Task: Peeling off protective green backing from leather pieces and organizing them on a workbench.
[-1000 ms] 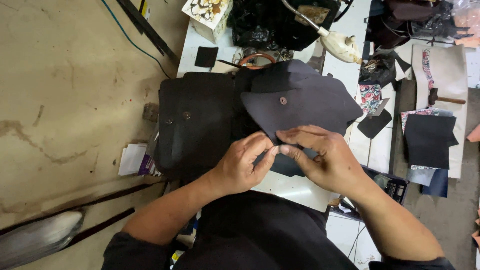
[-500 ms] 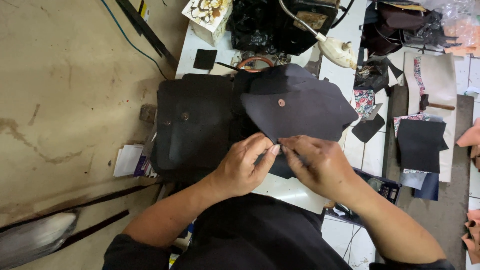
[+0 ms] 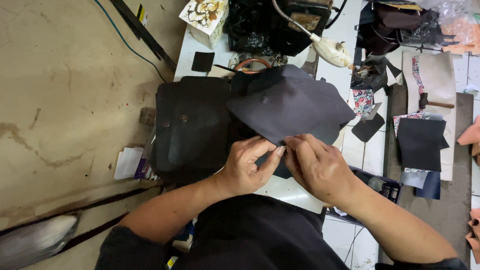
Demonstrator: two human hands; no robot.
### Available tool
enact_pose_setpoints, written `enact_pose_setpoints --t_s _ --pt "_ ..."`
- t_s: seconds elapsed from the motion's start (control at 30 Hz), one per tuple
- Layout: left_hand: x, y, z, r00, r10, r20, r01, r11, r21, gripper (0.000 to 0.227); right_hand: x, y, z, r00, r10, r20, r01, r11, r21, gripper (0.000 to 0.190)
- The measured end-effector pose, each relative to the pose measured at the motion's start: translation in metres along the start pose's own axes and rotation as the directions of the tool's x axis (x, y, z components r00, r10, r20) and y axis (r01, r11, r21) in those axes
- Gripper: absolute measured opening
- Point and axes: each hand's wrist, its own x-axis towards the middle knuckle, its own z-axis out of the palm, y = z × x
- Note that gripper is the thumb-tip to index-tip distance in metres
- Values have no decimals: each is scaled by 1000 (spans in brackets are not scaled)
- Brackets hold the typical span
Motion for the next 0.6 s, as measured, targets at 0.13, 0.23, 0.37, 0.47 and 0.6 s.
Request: enact_pose_setpoints --t_s 0.13,0.23,0.37,0.47,0.6 --pt "-5 -11 5 997 76 -21 -73 991 114 21 -2 0 4 1000 -4 -31 5 1000 23 6" --pt "-6 -8 7 993 110 -40 -101 979 177 22 -2 -2 6 999 11 -45 -12 1000 -9 5" --pt "-3 -1 3 994 111 -6 -108 978 178 22 0 -3 8 994 83 -65 -75 991 108 5" --pt "-4 -3 0 993 115 12 -115 975 188 21 3 3 2 975 217 41 -220 941 258 2" --pt "-4 5 -1 992 116 51 -122 981 148 21 40 6 -41 960 229 160 -279 779 561 20"
